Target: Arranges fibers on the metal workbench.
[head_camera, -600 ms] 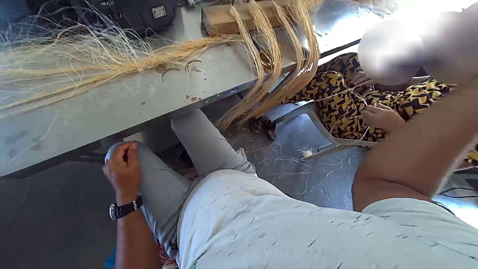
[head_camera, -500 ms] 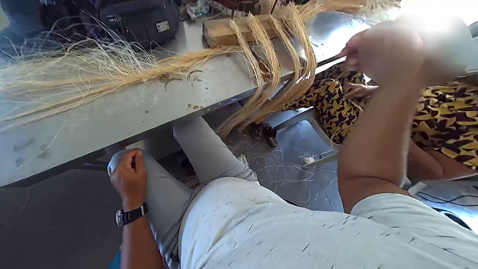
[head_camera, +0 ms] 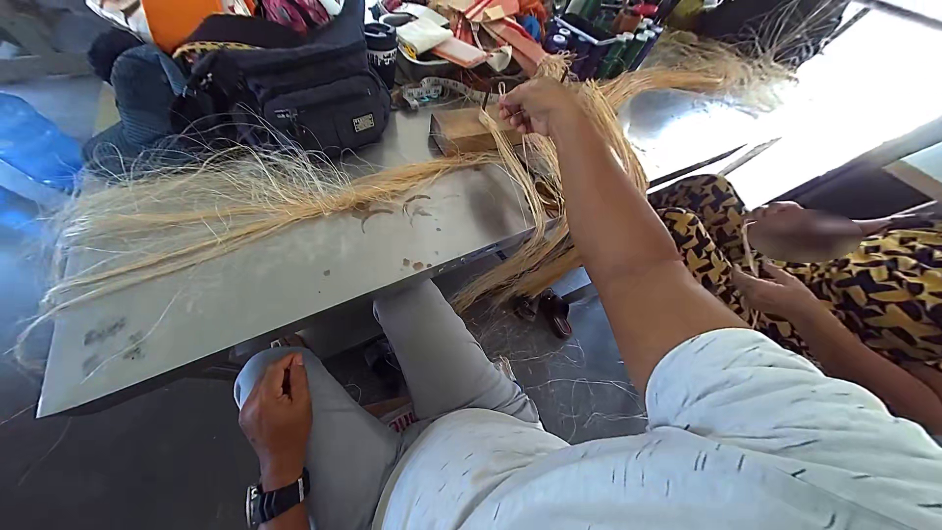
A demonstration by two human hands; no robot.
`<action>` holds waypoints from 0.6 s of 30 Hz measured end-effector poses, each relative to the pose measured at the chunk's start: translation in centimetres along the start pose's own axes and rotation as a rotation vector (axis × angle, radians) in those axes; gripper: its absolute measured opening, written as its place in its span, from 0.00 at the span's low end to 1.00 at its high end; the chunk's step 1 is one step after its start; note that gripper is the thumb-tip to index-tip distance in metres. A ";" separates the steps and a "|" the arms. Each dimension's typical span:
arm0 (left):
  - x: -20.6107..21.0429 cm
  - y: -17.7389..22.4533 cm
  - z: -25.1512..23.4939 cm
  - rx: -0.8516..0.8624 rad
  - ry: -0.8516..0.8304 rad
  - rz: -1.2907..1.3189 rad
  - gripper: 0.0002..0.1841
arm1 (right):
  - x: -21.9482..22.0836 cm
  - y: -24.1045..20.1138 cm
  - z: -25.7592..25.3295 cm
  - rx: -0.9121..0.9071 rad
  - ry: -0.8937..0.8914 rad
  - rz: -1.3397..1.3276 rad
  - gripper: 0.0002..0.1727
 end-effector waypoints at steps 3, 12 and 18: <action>0.1 0.0 -0.1 0.009 0.009 -0.008 0.19 | 0.6 -1.0 -1.4 0.015 0.009 0.018 0.10; 0.8 0.3 -0.8 0.000 0.003 -0.014 0.19 | 0.4 -1.9 -4.6 0.078 0.045 0.050 0.10; 1.4 0.4 -1.2 -0.004 -0.014 -0.021 0.19 | 0.4 -1.8 -5.5 0.131 0.003 0.011 0.08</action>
Point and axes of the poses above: each hand's wrist, its own z-axis away from the middle knuckle, its own x-axis out of the palm, y = z × x, the point moved 4 cm from there along -z, towards the middle knuckle, and after that the axes turned 6 degrees about x, right-handed, at the moved point
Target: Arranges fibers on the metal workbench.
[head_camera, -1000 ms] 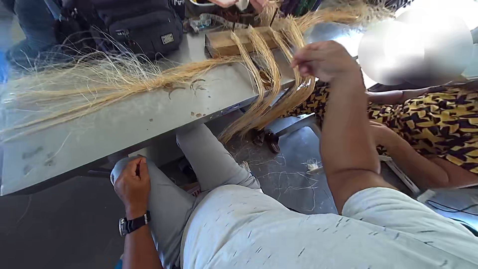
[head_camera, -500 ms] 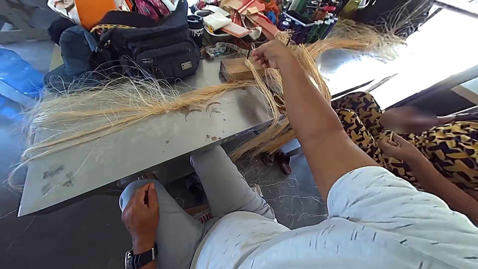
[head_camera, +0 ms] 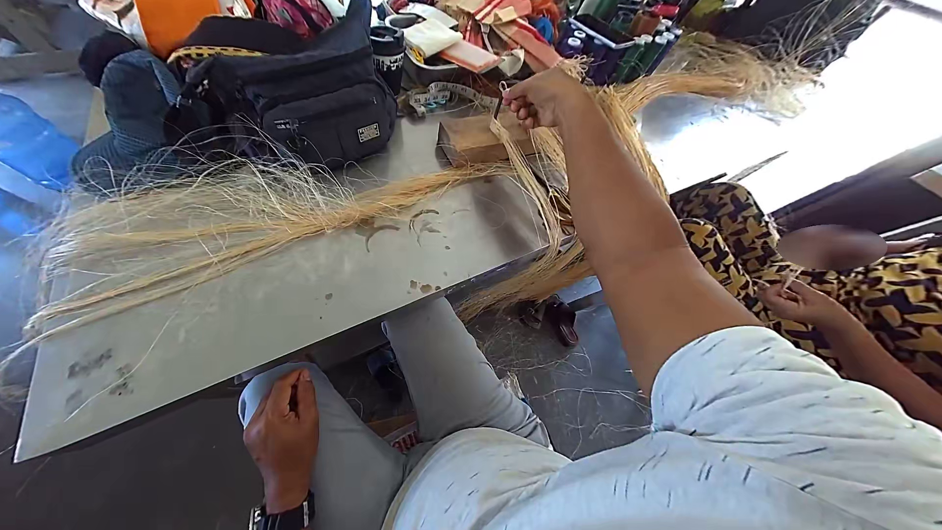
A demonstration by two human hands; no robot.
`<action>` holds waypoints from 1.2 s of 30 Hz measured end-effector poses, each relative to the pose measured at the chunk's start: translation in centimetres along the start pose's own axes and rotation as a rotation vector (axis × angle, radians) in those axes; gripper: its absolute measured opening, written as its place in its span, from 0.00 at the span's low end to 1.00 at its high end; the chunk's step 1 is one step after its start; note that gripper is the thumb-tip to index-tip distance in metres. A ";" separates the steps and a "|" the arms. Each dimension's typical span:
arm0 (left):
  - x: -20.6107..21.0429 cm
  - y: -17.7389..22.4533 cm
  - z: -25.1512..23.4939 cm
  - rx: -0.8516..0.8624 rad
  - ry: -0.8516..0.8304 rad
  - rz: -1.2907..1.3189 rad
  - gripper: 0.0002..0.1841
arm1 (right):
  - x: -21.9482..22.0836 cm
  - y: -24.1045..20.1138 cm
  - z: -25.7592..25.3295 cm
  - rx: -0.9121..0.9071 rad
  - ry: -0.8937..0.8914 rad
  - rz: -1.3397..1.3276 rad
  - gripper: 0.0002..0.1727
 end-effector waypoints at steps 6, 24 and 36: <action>0.0 0.1 -0.1 0.011 -0.008 0.009 0.19 | 0.2 0.7 -0.6 0.003 -0.095 -0.086 0.08; -0.1 0.1 0.0 0.006 0.002 -0.017 0.19 | 1.6 2.9 -0.6 0.116 -0.017 0.130 0.08; -0.2 0.2 -0.1 0.011 0.007 -0.004 0.19 | 1.7 2.3 0.8 0.092 0.030 0.253 0.12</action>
Point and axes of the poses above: each hand's wrist, its own z-axis away from the middle knuckle, its own x-axis out of the palm, y = z × x, the point moved 4 cm from there along -z, towards the middle knuckle, and after that the axes turned 6 degrees about x, right-handed, at the moved point
